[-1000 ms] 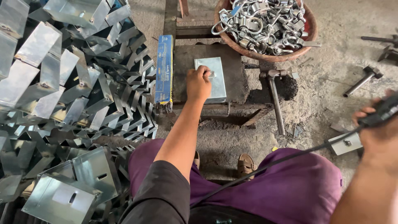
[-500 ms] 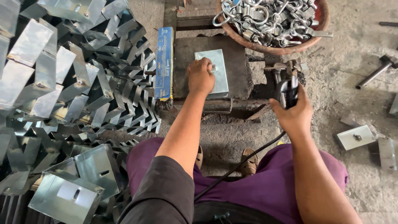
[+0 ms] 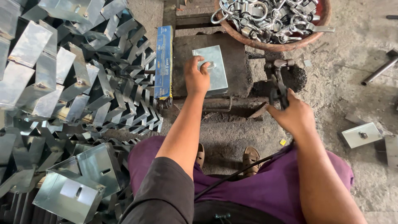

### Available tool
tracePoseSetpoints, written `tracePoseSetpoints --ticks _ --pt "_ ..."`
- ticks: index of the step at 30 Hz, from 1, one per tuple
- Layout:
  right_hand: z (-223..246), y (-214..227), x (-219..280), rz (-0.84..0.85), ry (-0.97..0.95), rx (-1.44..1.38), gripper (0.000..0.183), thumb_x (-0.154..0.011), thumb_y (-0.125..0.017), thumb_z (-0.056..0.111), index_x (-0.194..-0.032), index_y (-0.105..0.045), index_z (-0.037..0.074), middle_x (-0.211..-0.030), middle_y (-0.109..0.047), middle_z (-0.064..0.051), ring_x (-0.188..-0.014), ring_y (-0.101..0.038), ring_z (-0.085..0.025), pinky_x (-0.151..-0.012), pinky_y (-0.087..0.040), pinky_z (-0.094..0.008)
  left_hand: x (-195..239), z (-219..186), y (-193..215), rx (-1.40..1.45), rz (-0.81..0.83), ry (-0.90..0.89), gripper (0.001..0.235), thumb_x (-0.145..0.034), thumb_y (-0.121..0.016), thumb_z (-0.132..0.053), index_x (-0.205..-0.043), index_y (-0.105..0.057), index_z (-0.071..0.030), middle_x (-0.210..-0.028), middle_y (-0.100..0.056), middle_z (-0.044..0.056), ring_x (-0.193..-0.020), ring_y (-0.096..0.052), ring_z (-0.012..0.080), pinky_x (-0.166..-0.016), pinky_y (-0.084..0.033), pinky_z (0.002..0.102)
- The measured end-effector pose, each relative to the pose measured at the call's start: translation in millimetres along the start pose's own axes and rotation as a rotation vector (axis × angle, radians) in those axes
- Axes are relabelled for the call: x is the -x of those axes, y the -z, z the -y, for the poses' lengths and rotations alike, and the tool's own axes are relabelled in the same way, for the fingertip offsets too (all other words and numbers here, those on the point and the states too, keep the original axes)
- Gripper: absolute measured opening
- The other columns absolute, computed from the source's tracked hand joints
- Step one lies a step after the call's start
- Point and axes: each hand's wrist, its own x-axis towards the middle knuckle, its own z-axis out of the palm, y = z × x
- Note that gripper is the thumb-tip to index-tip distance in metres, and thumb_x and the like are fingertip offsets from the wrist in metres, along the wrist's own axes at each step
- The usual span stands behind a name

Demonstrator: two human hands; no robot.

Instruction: The person welds metal components together, attaching a small metal hinge to a rectangular metal box using a welding tool and later tapping it with a hammer.

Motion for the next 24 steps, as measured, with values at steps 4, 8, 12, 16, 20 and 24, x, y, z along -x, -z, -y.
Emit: tracePoseSetpoints --ticks 4,8,12,16,20,24 --pt "-7.9 14.8 12.9 -0.135 0.029 -0.069 0.082 -0.084 -0.079 0.053 -0.146 -0.056 0.005 -0.091 -0.074 -0.017 -0.088 -0.075 -0.034 -0.084 -0.058 -0.043 -1.1 2.6 1.7 0.057 -0.011 0.062 0.023 -0.081 -0.08 -0.005 -0.096 -0.062 -0.007 -0.108 -0.066 0.011 -0.106 -0.064 0.0327 -0.091 -0.053 0.043" --pt "-8.1 20.3 26.4 -0.343 0.215 -0.411 0.067 -0.093 -0.082 0.034 -0.149 -0.059 0.006 -0.101 -0.074 -0.01 -0.086 -0.072 -0.022 -0.076 -0.06 -0.036 -4.3 -1.5 4.2 0.077 -0.028 0.114 0.025 -0.079 -0.083 -0.005 -0.095 -0.063 -0.007 -0.112 -0.063 0.012 -0.106 -0.064 0.0337 -0.09 -0.053 0.043" --pt "14.2 -8.0 31.8 -0.175 0.158 -0.844 0.076 -0.092 -0.08 0.024 -0.156 -0.046 0.0 -0.1 -0.071 -0.01 -0.069 -0.067 -0.017 -0.056 -0.057 -0.033 -3.4 -3.4 3.9 0.223 0.035 0.297 0.021 -0.079 -0.079 -0.011 -0.095 -0.064 -0.01 -0.12 -0.061 0.01 -0.111 -0.063 0.03 -0.082 -0.063 0.036" --pt "35.1 -32.5 31.7 -0.132 0.254 -0.935 0.081 -0.089 -0.08 0.018 -0.155 -0.04 -0.007 -0.11 -0.072 -0.013 -0.081 -0.07 -0.015 -0.068 -0.058 -0.027 -2.5 6.1 2.0 0.045 -0.01 0.041 0.015 -0.08 -0.084 -0.01 -0.09 -0.074 -0.012 -0.122 -0.062 0.011 -0.117 -0.059 0.0317 -0.099 -0.05 0.043" --pt "42.1 -45.2 26.1 -0.057 0.288 -1.093 0.083 -0.088 -0.082 0.015 -0.155 -0.04 -0.01 -0.122 -0.069 -0.013 -0.098 -0.067 -0.012 -0.083 -0.055 -0.023 0.7 11.9 -1.2 0.081 -0.01 0.055 0.014 -0.08 -0.086 -0.01 -0.09 -0.076 -0.012 -0.123 -0.061 0.012 -0.121 -0.057 0.0309 -0.103 -0.05 0.043" --pt "45.3 -51.8 24.0 -0.027 0.26 -1.129 0.083 -0.088 -0.082 0.015 -0.155 -0.04 -0.01 -0.123 -0.068 -0.013 -0.1 -0.065 -0.012 -0.084 -0.055 -0.023 1.7 14.5 -0.9 0.108 -0.011 0.045 0.014 -0.082 -0.086 -0.011 -0.092 -0.075 -0.013 -0.127 -0.059 0.012 -0.124 -0.057 0.0315 -0.105 -0.05 0.043"
